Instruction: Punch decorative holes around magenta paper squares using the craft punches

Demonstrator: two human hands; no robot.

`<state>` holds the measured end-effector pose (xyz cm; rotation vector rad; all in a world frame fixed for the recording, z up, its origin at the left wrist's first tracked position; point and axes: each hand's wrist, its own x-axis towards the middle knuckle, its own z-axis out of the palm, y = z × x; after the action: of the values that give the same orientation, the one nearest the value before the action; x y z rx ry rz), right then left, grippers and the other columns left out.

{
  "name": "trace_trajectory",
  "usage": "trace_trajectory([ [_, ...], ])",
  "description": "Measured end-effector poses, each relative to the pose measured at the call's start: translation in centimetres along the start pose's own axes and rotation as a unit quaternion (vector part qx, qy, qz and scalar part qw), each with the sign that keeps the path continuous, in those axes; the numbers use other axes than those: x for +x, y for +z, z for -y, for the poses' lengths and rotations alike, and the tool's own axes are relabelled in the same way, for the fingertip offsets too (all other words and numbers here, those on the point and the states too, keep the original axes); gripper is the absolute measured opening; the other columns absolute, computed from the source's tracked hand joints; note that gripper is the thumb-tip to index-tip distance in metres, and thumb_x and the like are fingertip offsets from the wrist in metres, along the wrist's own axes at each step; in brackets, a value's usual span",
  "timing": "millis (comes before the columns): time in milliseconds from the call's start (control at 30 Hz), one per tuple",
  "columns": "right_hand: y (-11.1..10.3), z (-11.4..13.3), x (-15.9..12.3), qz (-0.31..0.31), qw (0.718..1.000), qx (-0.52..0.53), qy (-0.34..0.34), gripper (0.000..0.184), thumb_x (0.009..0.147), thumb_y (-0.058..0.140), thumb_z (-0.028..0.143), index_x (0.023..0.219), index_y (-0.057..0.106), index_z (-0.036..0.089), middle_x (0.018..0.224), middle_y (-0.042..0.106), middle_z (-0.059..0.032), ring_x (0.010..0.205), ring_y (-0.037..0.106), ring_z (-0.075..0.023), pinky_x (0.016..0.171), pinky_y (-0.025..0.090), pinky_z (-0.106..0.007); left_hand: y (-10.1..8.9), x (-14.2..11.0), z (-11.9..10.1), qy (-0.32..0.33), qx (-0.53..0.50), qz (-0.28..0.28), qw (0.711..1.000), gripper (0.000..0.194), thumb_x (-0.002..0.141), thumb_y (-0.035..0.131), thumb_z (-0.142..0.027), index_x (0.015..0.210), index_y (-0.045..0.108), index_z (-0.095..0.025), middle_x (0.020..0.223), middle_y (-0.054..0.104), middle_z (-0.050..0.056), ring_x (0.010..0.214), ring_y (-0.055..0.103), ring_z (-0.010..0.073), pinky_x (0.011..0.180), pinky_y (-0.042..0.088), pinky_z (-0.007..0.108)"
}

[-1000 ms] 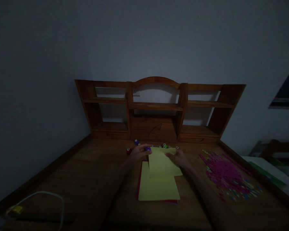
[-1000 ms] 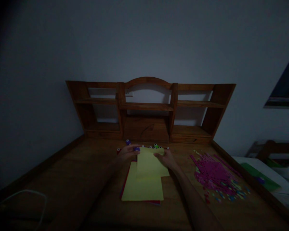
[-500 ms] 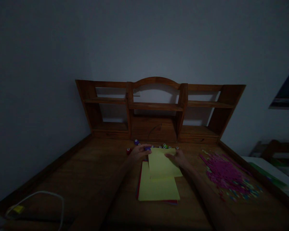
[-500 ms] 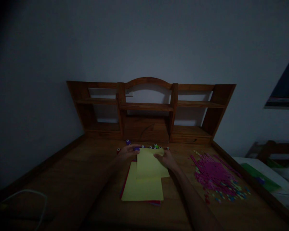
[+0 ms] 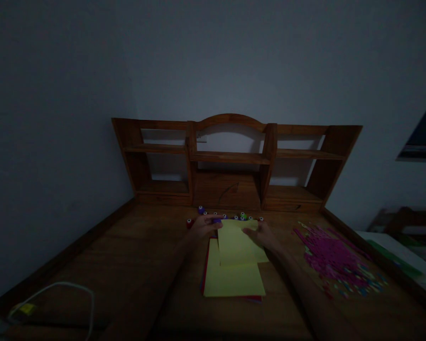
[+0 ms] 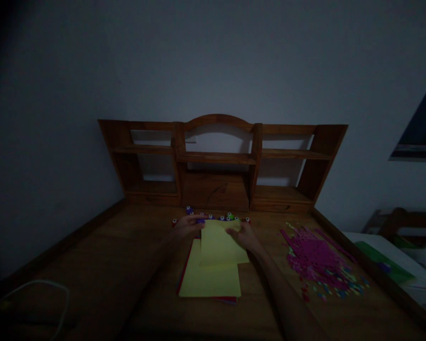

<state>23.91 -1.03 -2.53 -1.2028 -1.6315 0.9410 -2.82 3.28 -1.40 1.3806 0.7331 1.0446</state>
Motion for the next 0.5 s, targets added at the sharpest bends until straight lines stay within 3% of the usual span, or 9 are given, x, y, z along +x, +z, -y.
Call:
trace_trajectory([
  [333, 0.7, 1.3, -0.4, -0.002, 1.0, -0.003, 0.022, 0.035, 0.07, 0.068, 0.049, 0.072, 0.066, 0.014, 0.07, 0.068, -0.0053, 0.058, 0.059, -0.0173, 0.052, 0.045, -0.025, 0.1, 0.1, -0.7, 0.003, 0.034, -0.06, 0.998, 0.029, 0.054, 0.085, -0.02, 0.081, 0.076, -0.017, 0.089, 0.074, 0.009, 0.09, 0.067, 0.0284, 0.089, 0.047, 0.043],
  [500, 0.7, 1.3, -0.6, 0.003, 0.999, 0.008, 0.047, 0.041, 0.069, 0.069, 0.053, 0.077, 0.067, 0.013, 0.073, 0.069, -0.007, 0.06, 0.062, -0.019, 0.052, 0.046, -0.026, 0.2, 0.0, -0.9, 0.006, 0.009, -0.056, 0.998, 0.028, 0.053, 0.085, -0.018, 0.079, 0.075, -0.017, 0.088, 0.074, 0.009, 0.087, 0.067, 0.0286, 0.087, 0.048, 0.044],
])
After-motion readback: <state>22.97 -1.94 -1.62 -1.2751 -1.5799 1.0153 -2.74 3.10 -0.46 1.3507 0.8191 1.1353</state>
